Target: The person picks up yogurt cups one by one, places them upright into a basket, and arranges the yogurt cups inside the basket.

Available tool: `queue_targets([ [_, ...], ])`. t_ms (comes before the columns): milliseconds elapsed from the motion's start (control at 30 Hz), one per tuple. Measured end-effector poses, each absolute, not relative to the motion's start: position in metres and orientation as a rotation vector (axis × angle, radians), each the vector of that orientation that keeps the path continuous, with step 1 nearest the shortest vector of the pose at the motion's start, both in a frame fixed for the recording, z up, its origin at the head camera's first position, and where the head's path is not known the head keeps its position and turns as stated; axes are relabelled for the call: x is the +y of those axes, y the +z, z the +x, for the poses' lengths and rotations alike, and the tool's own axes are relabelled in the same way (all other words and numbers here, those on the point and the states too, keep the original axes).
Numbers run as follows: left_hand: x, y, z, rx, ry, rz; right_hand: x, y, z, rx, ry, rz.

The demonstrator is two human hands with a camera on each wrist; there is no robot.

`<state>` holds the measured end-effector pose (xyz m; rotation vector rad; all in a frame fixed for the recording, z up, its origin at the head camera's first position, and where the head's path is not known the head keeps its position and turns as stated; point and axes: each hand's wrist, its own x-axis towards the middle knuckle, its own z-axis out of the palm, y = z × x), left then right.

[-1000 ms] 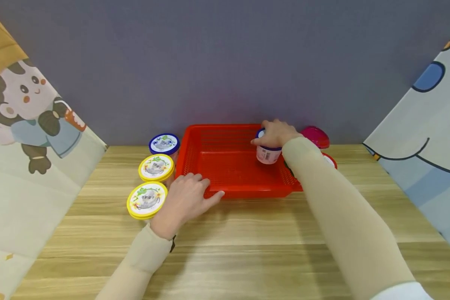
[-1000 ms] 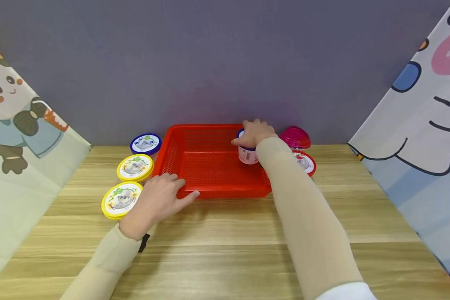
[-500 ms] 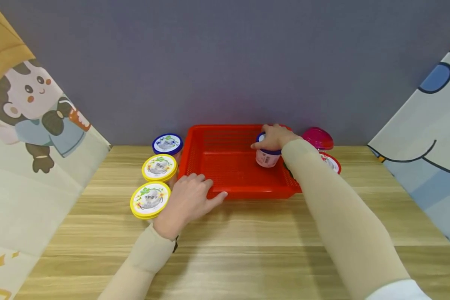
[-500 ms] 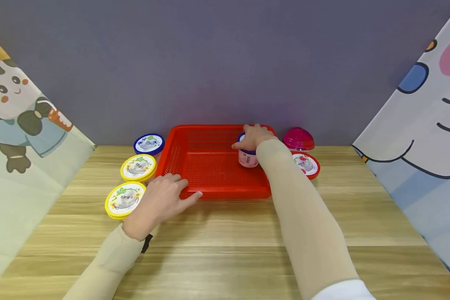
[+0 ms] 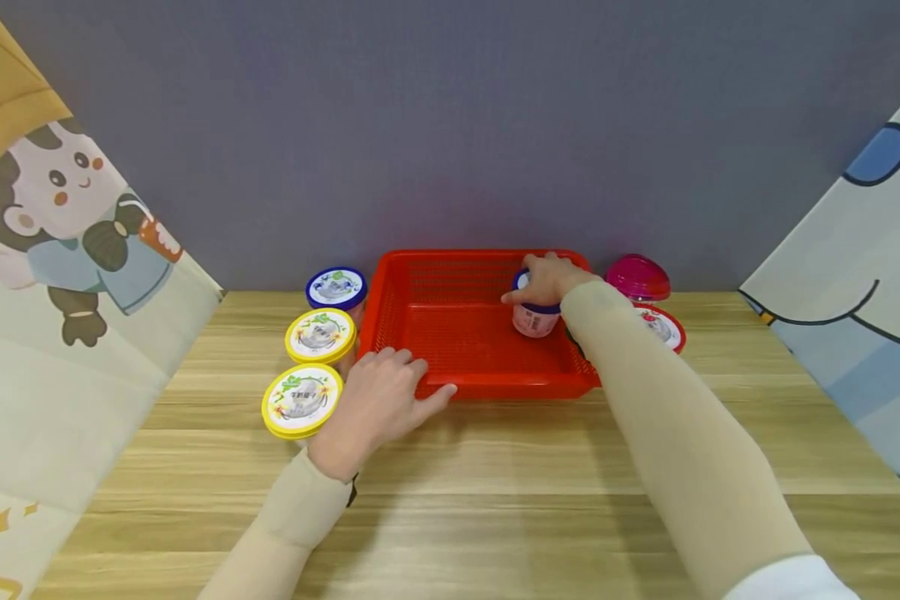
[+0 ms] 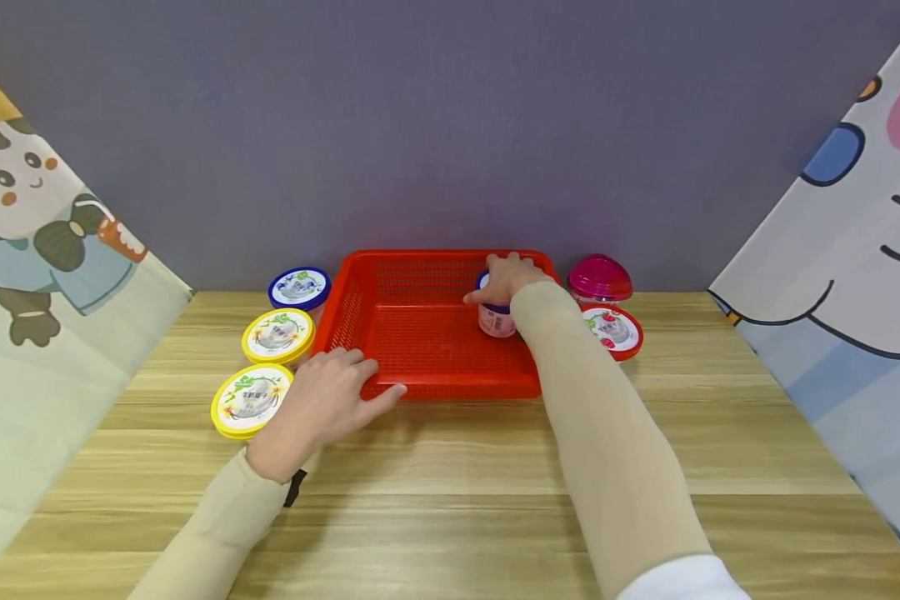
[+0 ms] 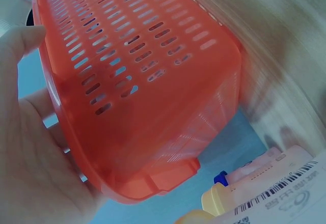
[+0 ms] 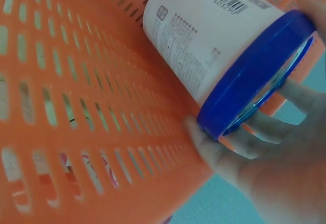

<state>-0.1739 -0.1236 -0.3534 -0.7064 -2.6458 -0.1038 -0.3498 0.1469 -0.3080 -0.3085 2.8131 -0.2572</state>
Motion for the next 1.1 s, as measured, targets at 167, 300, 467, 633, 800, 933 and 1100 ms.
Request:
queue_targets([
  [167, -0.123, -0.354, -0.174, -2.640, -0.103, -0.713, 0.146, -0.309, -0.348, 2.806, -0.263, -0.300],
  [300, -0.122, -0.354, -0.174, -2.638, -0.097, -0.713, 0.146, -0.309, -0.348, 2.808, -0.259, -0.283],
  [467, -0.122, -0.354, -0.173, -2.639, -0.095, -0.709, 0.143, -0.309, -0.347, 2.802, -0.253, -0.261],
  [633, -0.122, -0.353, -0.173, -2.638, -0.091, -0.703, 0.140, -0.309, -0.346, 2.787, -0.221, -0.206],
  [800, -0.122, -0.355, -0.172, -2.641, -0.094, -0.700, 0.140, -0.310, -0.344, 2.802, -0.192, -0.193],
  [933, -0.122, -0.355, -0.172, -2.636, -0.096, -0.701, 0.140, -0.309, -0.341, 2.814, -0.173, -0.188],
  [1100, -0.123, -0.353, -0.173, -2.634, -0.094, -0.701, 0.140, -0.302, -0.337, 2.802, -0.159, -0.176],
])
